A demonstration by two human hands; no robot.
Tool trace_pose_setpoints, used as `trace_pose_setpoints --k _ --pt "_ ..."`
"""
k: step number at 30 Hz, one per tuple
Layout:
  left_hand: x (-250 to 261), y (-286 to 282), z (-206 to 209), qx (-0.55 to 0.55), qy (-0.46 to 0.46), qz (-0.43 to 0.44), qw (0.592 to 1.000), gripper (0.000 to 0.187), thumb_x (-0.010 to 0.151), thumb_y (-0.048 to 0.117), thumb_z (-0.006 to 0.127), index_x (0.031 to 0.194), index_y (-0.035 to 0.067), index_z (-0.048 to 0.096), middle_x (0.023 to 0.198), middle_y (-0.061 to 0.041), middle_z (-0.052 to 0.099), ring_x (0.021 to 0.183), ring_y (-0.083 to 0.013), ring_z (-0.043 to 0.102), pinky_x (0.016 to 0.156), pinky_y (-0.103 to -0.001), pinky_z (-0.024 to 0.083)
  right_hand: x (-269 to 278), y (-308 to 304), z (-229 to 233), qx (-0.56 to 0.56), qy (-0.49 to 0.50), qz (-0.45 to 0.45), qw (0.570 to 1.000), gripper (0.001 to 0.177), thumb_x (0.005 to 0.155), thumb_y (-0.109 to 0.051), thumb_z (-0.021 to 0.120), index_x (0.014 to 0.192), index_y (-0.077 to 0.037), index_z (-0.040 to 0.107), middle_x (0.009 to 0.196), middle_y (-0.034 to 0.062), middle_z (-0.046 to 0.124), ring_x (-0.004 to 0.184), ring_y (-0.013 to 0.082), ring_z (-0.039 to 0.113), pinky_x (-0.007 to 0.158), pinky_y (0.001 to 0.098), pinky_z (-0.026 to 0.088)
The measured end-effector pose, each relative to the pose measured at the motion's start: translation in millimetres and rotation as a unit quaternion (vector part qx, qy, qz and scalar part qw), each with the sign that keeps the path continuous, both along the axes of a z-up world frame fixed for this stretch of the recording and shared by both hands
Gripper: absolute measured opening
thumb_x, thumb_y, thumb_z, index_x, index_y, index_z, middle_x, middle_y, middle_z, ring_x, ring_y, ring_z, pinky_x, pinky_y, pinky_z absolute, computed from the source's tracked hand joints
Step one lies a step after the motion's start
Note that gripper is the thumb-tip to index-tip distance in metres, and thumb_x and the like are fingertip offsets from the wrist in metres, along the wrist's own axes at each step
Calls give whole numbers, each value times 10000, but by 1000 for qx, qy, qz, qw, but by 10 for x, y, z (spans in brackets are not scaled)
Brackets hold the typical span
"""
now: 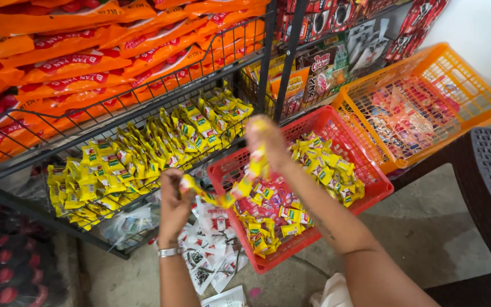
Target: The person sits on the floor in a store aisle and transfers small yellow snack packets from a red plastic basket to a wire shelf. They pick up the packets from the basket and arrange them neatly in rows on the shelf.
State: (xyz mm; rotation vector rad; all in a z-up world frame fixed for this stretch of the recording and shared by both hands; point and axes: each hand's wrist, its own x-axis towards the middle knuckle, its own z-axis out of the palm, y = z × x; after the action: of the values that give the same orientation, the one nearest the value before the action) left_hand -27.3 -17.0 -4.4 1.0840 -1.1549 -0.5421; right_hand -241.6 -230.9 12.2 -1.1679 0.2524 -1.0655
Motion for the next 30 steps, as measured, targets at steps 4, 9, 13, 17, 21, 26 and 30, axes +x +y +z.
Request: trace_pose_setpoints --k 4,9,13,17,21,26,30 --pt "-314 -60 196 18 56 -49 997 524 748 -148 479 1195 120 423 1145 -11 469 1133 -123 519 888 -290 515 312 637 220 -250 147 103 952 658 758 -210 809 1329 -113 497 1060 44 585 990 169 618 877 349 554" --pt "-399 -132 77 -79 105 -58 990 534 746 -174 407 1219 72 430 1190 -72 474 1167 -187 492 1097 -297 397 480 967 256 -323 158 126 924 659 792 -81 722 1384 -66 432 1296 57 489 1272 150 481 1125 323 405" --pt "-411 -222 -18 -89 144 18 985 513 764 -173 439 1213 76 439 1168 -68 458 1146 -180 476 1021 -294 411 542 1001 153 -273 135 156 940 637 794 -32 691 1370 -56 420 1277 45 473 1250 131 460 1106 298 396" --pt "-419 -164 93 -135 131 59 980 606 713 -174 458 1258 90 421 1183 -57 429 1109 -183 439 1054 -285 383 594 953 -16 -262 134 154 943 548 856 15 638 1368 -52 454 1276 38 496 1267 118 469 1129 290 393" --pt "-332 -30 255 -115 99 137 979 660 694 -193 475 1286 90 407 1250 -70 431 1125 -189 444 998 -289 414 578 905 -24 -255 167 176 936 608 789 8 665 1358 -63 465 1246 33 504 1217 106 476 1064 290 422" --pt "-341 49 372 -106 92 97 985 716 692 -224 511 1310 92 336 1278 -88 417 1190 -216 518 1011 -316 480 569 990 158 -317 224 148 910 718 705 -18 770 1348 -59 452 1235 60 533 1193 132 506 1041 314 439" --pt "-436 61 467 -48 45 76 995 723 713 -228 567 1312 80 304 1262 -109 367 1156 -239 582 995 -343 515 631 1066 147 -349 186 96 913 788 704 -24 816 1382 -39 415 1328 88 545 1296 173 525 1140 338 410"
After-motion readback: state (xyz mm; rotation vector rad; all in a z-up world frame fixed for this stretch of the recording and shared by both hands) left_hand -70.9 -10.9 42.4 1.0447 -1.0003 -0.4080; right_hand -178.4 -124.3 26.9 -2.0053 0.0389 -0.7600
